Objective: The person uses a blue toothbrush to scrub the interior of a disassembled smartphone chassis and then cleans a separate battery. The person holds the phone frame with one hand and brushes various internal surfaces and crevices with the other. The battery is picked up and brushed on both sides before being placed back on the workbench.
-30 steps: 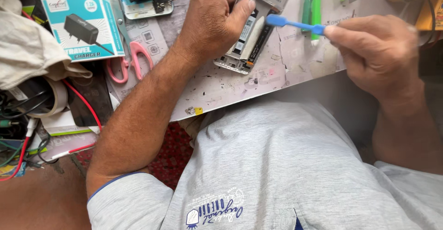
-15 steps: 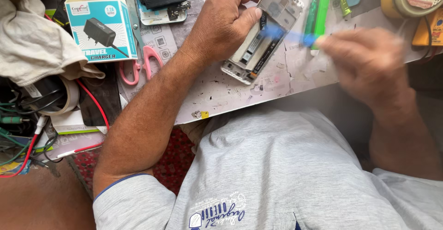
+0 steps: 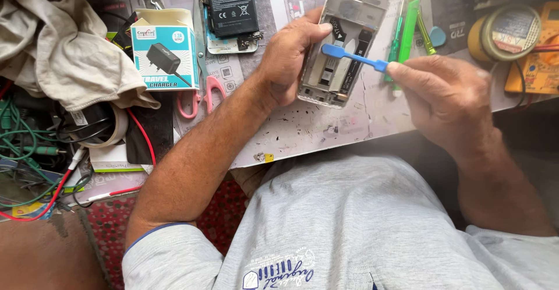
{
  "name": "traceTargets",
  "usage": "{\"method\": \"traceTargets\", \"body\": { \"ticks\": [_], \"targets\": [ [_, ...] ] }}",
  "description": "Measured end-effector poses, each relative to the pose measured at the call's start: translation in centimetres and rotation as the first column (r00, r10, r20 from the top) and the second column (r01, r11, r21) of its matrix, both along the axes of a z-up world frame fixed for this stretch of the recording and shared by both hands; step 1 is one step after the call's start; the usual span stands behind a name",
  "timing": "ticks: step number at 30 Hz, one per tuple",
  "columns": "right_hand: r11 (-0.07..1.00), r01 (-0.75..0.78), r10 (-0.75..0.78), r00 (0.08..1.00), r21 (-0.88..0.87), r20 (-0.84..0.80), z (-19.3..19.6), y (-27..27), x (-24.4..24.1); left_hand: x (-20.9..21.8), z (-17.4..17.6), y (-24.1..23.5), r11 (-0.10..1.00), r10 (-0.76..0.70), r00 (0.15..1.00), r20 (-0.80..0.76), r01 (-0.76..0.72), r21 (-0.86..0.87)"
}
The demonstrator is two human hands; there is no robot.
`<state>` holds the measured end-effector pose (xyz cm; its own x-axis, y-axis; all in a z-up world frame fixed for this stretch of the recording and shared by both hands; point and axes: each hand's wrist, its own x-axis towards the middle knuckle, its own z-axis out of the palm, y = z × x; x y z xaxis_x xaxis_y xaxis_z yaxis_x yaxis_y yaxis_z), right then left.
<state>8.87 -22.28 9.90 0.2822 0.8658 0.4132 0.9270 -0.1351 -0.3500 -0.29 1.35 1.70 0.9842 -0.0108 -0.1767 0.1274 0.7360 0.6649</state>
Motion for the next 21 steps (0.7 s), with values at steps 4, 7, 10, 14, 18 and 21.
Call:
{"method": "traceTargets", "body": {
  "ticks": [4,7,10,14,18,21],
  "targets": [
    [0.995,-0.061,0.063,0.998,-0.073,0.030,-0.1,0.6,0.4,-0.1,0.7,0.1,0.991,-0.115,0.993,0.008,0.115,-0.064],
    [0.998,-0.054,0.056,0.995,-0.026,0.084,0.0,0.3,0.8,-0.2,0.7,0.0,0.993,-0.117,0.993,0.008,0.117,-0.030],
    [0.989,-0.134,0.141,0.982,-0.062,0.122,-1.0,0.1,1.1,-0.3,0.5,-0.1,0.994,-0.109,0.994,0.001,0.109,0.018],
    [0.989,-0.150,0.151,0.974,-0.019,0.171,-2.4,0.0,2.6,-0.1,0.3,0.0,0.991,-0.121,0.993,0.006,0.121,0.052],
    [0.979,-0.204,0.200,0.963,0.004,0.182,-1.8,1.3,3.0,-0.6,0.5,0.1,0.983,-0.170,0.984,-0.052,0.173,0.065],
    [0.979,-0.197,0.202,0.938,-0.046,0.282,0.4,1.9,2.4,-0.5,0.6,-0.1,0.981,-0.148,0.988,-0.042,0.152,0.120]
  ]
}}
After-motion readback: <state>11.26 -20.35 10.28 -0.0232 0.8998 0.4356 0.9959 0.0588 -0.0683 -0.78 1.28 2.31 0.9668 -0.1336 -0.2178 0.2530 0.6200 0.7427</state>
